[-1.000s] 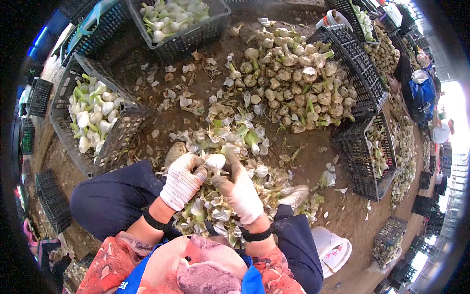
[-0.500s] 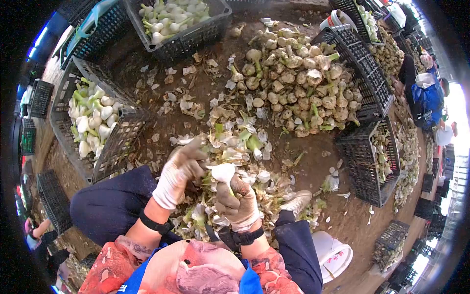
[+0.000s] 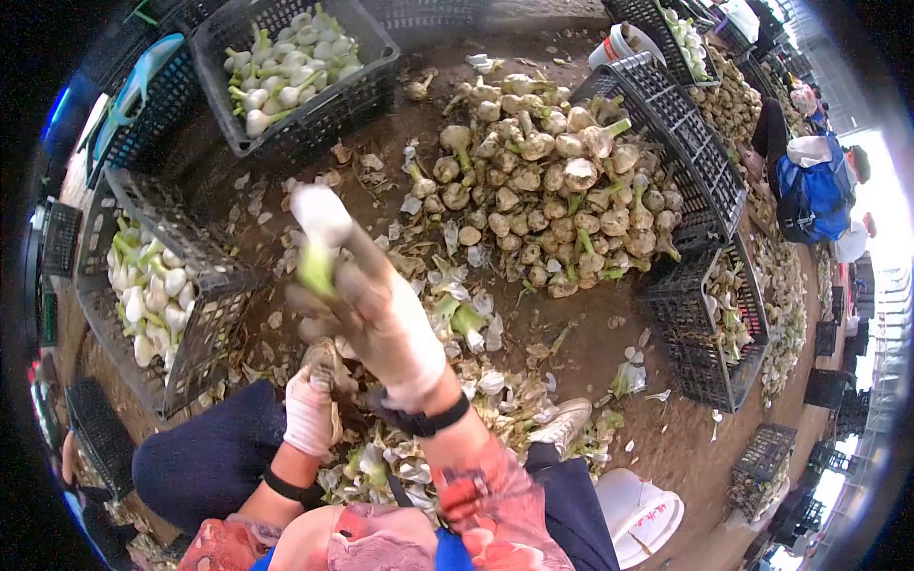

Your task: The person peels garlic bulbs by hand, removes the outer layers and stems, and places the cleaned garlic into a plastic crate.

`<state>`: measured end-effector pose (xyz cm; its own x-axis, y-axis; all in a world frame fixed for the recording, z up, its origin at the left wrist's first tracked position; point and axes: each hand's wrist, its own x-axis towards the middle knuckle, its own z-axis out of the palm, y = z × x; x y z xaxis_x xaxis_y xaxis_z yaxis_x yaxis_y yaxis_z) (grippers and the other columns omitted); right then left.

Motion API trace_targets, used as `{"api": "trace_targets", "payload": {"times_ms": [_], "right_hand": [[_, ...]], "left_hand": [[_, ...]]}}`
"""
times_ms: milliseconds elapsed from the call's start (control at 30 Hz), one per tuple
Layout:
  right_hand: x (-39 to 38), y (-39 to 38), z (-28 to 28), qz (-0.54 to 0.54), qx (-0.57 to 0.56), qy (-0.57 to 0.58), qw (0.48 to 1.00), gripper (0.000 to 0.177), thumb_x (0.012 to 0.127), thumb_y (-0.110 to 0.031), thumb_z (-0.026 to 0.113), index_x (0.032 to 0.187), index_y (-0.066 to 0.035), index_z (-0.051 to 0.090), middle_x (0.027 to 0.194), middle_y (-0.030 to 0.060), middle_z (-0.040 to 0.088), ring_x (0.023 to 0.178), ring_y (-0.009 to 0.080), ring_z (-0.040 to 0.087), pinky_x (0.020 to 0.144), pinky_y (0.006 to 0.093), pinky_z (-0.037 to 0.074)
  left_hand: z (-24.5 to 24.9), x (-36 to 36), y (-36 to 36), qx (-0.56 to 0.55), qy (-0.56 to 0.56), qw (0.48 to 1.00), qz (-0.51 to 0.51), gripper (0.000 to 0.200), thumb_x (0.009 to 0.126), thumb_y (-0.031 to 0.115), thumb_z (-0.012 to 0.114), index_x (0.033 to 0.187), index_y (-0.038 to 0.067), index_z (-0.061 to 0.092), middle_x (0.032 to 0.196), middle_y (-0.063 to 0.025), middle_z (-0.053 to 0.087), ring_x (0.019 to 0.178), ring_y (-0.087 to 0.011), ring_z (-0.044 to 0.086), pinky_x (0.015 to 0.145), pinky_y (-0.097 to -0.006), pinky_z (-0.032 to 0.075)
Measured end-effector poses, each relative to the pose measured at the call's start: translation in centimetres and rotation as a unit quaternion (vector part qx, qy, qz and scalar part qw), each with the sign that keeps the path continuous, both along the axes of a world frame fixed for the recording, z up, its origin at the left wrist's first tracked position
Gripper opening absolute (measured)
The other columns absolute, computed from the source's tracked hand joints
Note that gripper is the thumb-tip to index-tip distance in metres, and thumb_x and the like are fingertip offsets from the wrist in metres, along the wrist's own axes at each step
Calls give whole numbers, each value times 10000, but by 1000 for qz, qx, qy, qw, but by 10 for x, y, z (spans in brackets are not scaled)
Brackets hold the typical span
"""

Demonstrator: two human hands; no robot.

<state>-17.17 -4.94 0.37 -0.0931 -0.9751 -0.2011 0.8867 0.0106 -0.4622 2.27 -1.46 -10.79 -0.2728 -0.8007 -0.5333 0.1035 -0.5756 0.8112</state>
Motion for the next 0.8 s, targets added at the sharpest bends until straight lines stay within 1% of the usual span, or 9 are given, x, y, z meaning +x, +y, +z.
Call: {"api": "trace_targets", "payload": {"times_ms": [100,167,233,333,500,600,633,767,800], "right_hand": [[-33,-59,-28,-112,26,313,943,744,948,-199,661,1536,-8,246,1338,174,541,1074,198,615,834,321,564],[-80,-64,-87,-84,208,737,637,658,904,-288,655,1469,-47,418,1252,276,593,1083,349,636,906,412,530],[-124,-53,-136,67,367,810,453,486,883,-198,605,1343,-62,529,1210,273,609,1052,417,652,890,481,544],[-187,-46,-198,177,447,806,345,301,923,-161,540,1192,-66,637,1193,222,651,1068,397,664,849,500,559],[-198,-35,-223,80,365,860,347,227,876,-99,547,1069,-61,661,1006,244,678,957,409,666,802,494,546],[-155,-1,-203,5,326,834,445,299,853,-130,644,1142,-59,626,1096,252,639,968,431,638,833,474,534],[-122,12,-164,4,304,761,573,322,862,-109,647,1172,-34,608,1134,247,617,987,423,628,859,468,526],[1,70,-106,-35,105,813,572,528,786,11,612,1310,-9,554,1172,244,612,1103,427,574,997,480,460],[23,83,-98,-27,77,796,599,568,775,18,601,1339,-15,537,1199,242,604,1124,425,572,1006,467,461]], "left_hand": [[1,-6,-2,69,-48,996,-18,263,974,249,626,937,-6,680,751,-29,662,652,-97,581,593,-263,472],[18,-13,-8,62,-135,983,-110,185,952,189,612,877,35,684,751,-16,652,624,-105,582,603,-253,468],[16,-14,-4,14,-206,965,-162,203,930,160,580,916,-5,698,832,-51,708,673,-115,611,637,-256,484],[15,-15,1,57,-186,964,-182,220,922,153,578,1000,-18,693,842,-46,695,758,-113,615,713,-264,503],[10,-12,1,60,-204,953,-217,275,941,197,626,1109,-18,660,957,-53,681,860,-113,613,783,-276,514],[11,-22,-1,78,-145,970,-181,401,950,258,655,1235,-16,587,1065,-72,657,896,-161,636,826,-320,543],[12,-23,1,88,-88,983,-138,497,953,294,665,1322,-11,531,1141,-90,639,923,-197,652,850,-349,559],[15,-22,5,57,129,986,-89,619,965,356,641,1440,29,414,1268,-126,579,1054,-250,637,904,-401,553],[22,-25,3,54,49,991,-110,596,952,332,662,1414,25,444,1234,-109,597,1046,-218,631,903,-377,545]]}}
